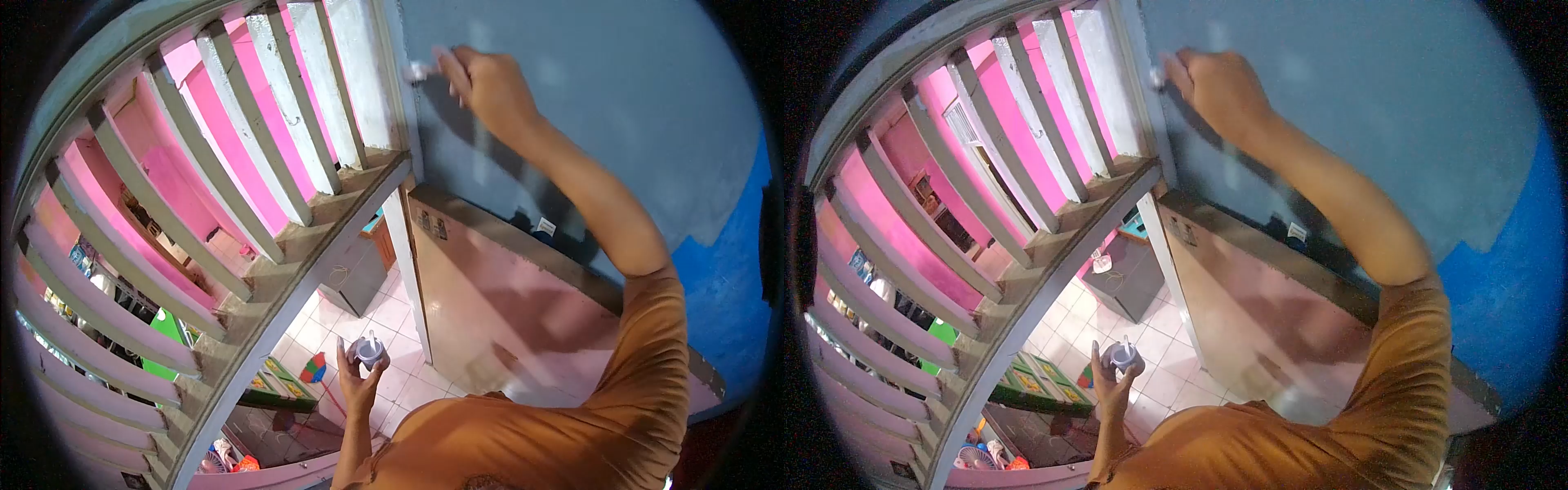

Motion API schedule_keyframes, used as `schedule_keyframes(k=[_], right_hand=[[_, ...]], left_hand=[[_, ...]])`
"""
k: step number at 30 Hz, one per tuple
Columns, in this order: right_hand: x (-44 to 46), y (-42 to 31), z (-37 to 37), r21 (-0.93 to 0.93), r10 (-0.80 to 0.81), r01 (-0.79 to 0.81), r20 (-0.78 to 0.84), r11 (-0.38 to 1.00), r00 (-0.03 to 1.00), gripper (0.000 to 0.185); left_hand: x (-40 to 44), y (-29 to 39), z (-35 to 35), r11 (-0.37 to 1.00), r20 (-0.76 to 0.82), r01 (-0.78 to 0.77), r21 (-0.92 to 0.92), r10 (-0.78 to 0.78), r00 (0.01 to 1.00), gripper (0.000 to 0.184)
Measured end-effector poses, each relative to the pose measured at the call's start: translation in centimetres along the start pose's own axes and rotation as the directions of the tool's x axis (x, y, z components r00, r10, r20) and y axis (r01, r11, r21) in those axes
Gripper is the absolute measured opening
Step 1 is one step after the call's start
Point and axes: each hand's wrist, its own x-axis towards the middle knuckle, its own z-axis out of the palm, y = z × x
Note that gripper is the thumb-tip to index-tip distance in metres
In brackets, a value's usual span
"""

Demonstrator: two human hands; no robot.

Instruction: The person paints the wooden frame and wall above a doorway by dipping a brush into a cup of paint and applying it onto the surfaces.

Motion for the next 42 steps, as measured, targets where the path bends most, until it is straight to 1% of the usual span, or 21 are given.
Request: schedule_keyframes(k=[2,4,5,7,8,10,14,17,19,20,22,23,25,29,32,34,35,38,39,41,42], right_hand=[[1.5,0.4,-0.5,0.004,0.007,-0.007,-0.066,1.000,0.998,0.043],[2.6,0.6,-0.5,-0.019,-0.140,0.140,-0.226,0.990,0.964,0.042],[2.0,0.5,-0.2,-0.016,-0.136,0.136,-0.221,0.991,0.966,0.042],[-0.1,0.1,0.6,-0.014,-0.074,0.074,-0.037,0.997,0.997,0.043],[-1.5,-0.1,0.9,-0.013,-0.078,0.077,-0.033,0.997,0.996,0.043],[-4.1,-0.1,1.5,-0.060,0.023,-0.010,0.214,0.998,0.977,0.045],[-4.2,0.8,2.2,-0.001,0.105,-0.109,0.287,0.994,0.952,0.041],[-0.6,2.1,2.8,0.015,0.071,-0.075,0.180,0.997,0.981,0.040],[2.6,0.9,0.5,0.173,0.153,-0.156,0.031,0.973,0.988,0.036],[3.5,-0.2,-1.2,0.176,0.147,-0.151,0.035,0.973,0.988,0.036],[4.5,-2.6,-3.9,0.335,0.209,-0.181,-0.048,0.925,0.977,0.036],[4.5,-2.3,-3.8,0.332,0.193,-0.167,-0.047,0.928,0.980,0.036],[3.9,-1.0,-3.4,0.115,0.006,0.014,-0.177,0.993,0.984,0.033],[2.8,-2.1,-3.3,0.053,-0.081,0.092,-0.187,0.994,0.979,0.033],[3.9,-1.9,-2.6,0.036,-0.137,0.151,-0.252,0.988,0.958,0.031],[5.0,-1.1,-2.0,-0.127,-0.249,0.220,-0.291,0.967,0.924,0.029],[4.7,-1.1,-1.7,-0.136,-0.250,0.219,-0.291,0.966,0.923,0.029],[2.6,-0.8,-0.2,-0.112,-0.157,0.144,-0.111,0.983,0.981,0.024],[1.8,-1.3,-0.5,-0.116,-0.157,0.144,-0.108,0.983,0.982,0.024],[0.7,-2.1,-0.9,-0.053,-0.085,0.086,0.029,0.995,0.996,0.024],[1.1,-2.2,-1.0,-0.053,-0.088,0.089,0.030,0.995,0.996,0.024]], left_hand=[[-0.1,0.1,0.1,1.000,0.017,0.009,-0.004,-0.009,1.000,0.102],[0.2,0.3,0.6,0.998,-0.004,-0.004,0.060,0.005,1.000,0.102],[0.1,0.4,0.8,0.998,-0.005,0.003,0.062,-0.003,1.000,0.102],[0.0,0.6,1.2,0.998,-0.008,-0.002,0.056,0.002,1.000,0.103],[-0.1,0.7,1.4,0.999,-0.011,0.000,0.052,0.000,1.000,0.103],[-0.2,0.7,1.6,0.998,-0.022,0.007,0.059,-0.005,1.000,0.103],[-0.6,0.1,1.7,0.997,-0.010,-0.003,0.077,0.004,1.000,0.102],[-0.7,0.5,2.3,0.998,-0.020,0.023,0.067,-0.022,1.000,0.103],[-0.8,0.7,2.6,0.998,-0.013,0.041,0.045,-0.040,0.999,0.102],[-1.0,0.9,2.7,0.998,-0.019,0.042,0.042,-0.041,0.999,0.102],[-1.0,1.0,2.9,0.997,0.003,0.001,0.076,-0.001,1.000,0.103],[-1.0,0.9,2.9,0.998,-0.004,-0.005,0.063,0.005,1.000,0.103],[-1.5,0.3,2.6,0.997,-0.026,0.029,0.070,-0.027,0.999,0.103],[-1.9,-0.6,1.6,0.991,-0.002,-0.011,0.132,0.012,1.000,0.105],[-1.7,-0.2,1.5,0.994,0.025,-0.020,0.105,0.018,1.000,0.105],[-1.6,0.3,1.6,0.996,0.037,-0.028,0.083,0.025,0.999,0.105],[-1.4,0.4,1.7,0.997,0.047,-0.037,0.065,0.034,0.998,0.104],[-1.4,0.2,1.6,0.997,0.072,-0.058,0.055,0.054,0.996,0.103],[-1.4,0.3,1.4,0.997,0.075,-0.056,0.051,0.052,0.996,0.103],[-1.6,0.8,1.2,0.989,0.071,-0.073,0.132,0.064,0.995,0.102],[-1.5,0.6,1.1,0.989,0.070,-0.074,0.129,0.065,0.995,0.102]])
